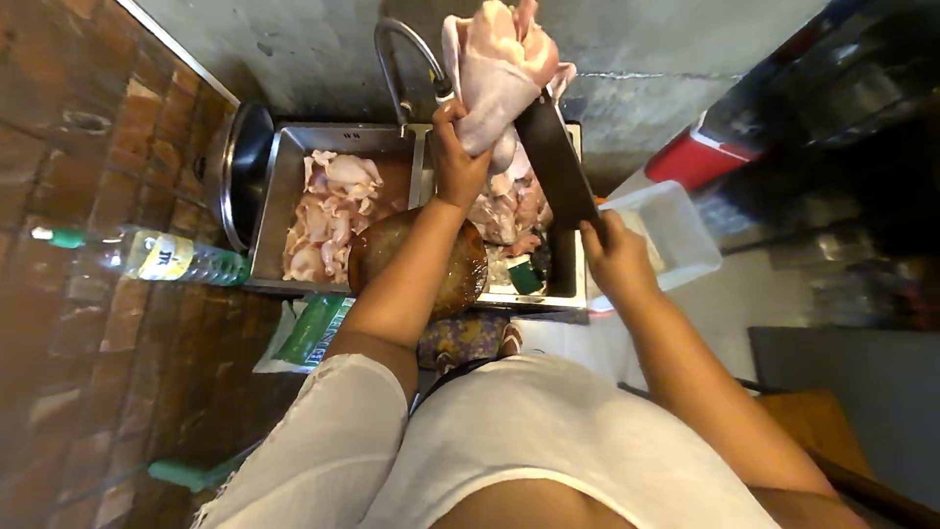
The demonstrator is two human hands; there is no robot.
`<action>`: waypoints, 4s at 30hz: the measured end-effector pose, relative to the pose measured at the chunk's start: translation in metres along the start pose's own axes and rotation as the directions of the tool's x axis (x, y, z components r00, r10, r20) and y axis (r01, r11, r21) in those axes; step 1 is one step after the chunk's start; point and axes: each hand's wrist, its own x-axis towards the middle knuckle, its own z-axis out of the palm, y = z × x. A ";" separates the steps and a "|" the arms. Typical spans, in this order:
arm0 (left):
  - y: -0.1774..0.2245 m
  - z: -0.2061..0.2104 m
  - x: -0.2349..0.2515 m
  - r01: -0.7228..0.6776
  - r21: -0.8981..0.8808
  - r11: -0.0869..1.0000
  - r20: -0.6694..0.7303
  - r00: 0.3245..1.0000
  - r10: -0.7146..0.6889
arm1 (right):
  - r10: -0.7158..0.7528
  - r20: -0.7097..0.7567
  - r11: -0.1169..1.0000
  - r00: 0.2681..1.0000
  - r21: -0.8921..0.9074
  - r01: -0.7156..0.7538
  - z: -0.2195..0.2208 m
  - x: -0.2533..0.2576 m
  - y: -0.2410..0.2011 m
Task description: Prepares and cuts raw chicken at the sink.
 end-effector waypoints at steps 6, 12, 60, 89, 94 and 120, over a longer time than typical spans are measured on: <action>-0.004 -0.017 0.016 -0.032 -0.011 0.999 -0.081 0.996 0.031 | 0.025 0.220 0.999 0.975 0.032 -0.032 -0.008 -0.031 0.038; -0.007 -0.024 0.031 -0.089 -0.035 0.995 -0.130 0.988 0.084 | -0.113 0.573 0.991 0.811 0.010 0.131 0.040 -0.053 0.022; 0.027 -0.050 0.044 -0.072 -0.001 0.997 -0.183 0.980 0.071 | 0.137 0.489 0.978 0.862 0.073 -0.197 0.121 0.034 -0.058; -0.002 -0.160 -0.058 0.197 0.680 0.707 0.572 0.461 -0.679 | 0.174 0.384 0.982 0.907 0.000 -0.189 0.043 -0.046 0.033; 0.033 -0.169 -0.101 0.171 0.820 0.546 0.422 0.464 -0.779 | 0.091 0.352 0.994 0.931 0.030 -0.109 0.034 -0.051 0.009; 0.041 -0.245 -0.118 0.293 0.743 0.602 0.582 0.162 -0.797 | -0.145 0.527 0.906 0.837 -0.270 0.327 0.063 -0.051 -0.078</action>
